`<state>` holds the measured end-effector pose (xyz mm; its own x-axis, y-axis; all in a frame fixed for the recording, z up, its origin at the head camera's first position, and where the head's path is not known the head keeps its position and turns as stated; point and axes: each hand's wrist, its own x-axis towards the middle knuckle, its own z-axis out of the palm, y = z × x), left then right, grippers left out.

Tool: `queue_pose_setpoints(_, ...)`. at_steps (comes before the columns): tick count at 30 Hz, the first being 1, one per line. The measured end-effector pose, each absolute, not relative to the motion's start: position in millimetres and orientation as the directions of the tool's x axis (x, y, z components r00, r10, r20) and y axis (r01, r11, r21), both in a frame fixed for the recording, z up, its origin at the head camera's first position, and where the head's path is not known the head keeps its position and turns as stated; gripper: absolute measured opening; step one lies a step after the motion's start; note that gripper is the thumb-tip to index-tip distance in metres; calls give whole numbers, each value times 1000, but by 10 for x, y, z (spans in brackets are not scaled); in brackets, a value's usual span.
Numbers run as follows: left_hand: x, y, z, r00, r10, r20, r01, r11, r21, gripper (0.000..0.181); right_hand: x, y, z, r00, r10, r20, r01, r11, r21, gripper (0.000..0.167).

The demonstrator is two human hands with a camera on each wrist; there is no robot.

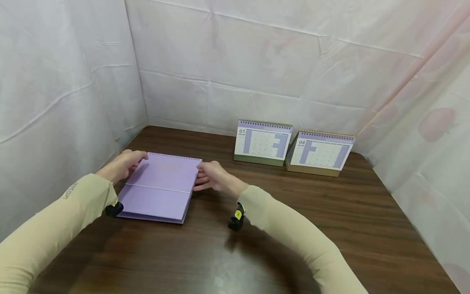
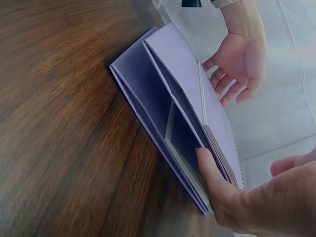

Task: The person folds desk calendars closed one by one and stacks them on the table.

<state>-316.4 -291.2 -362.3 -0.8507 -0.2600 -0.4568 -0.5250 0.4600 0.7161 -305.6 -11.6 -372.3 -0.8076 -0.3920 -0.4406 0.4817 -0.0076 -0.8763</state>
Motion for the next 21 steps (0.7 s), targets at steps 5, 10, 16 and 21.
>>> queue_pose_setpoints(5,-3147,-2926,-3612,-840,-268,-472,-541,466,700,80,-3061,-158,-3741,-802,-403,-442,485,-6,-875,38)
queue_pose_setpoints(10,-3149,-2944,-3644,-839,-289,-462,-544,492,680,74,-3077,-176,-3757,-799,-400,-449,469,54,-882,39)
queue_pose_setpoints(16,-3147,-2959,-3688,-826,-294,-481,-562,496,663,73,-3093,-195,-3780,-802,-386,-456,447,119,-886,41)
queue_pose_setpoints(21,-3143,-2955,-3708,-831,-275,-483,-553,501,666,74,-3096,-207,-3788,-812,-369,-453,432,142,-891,39)
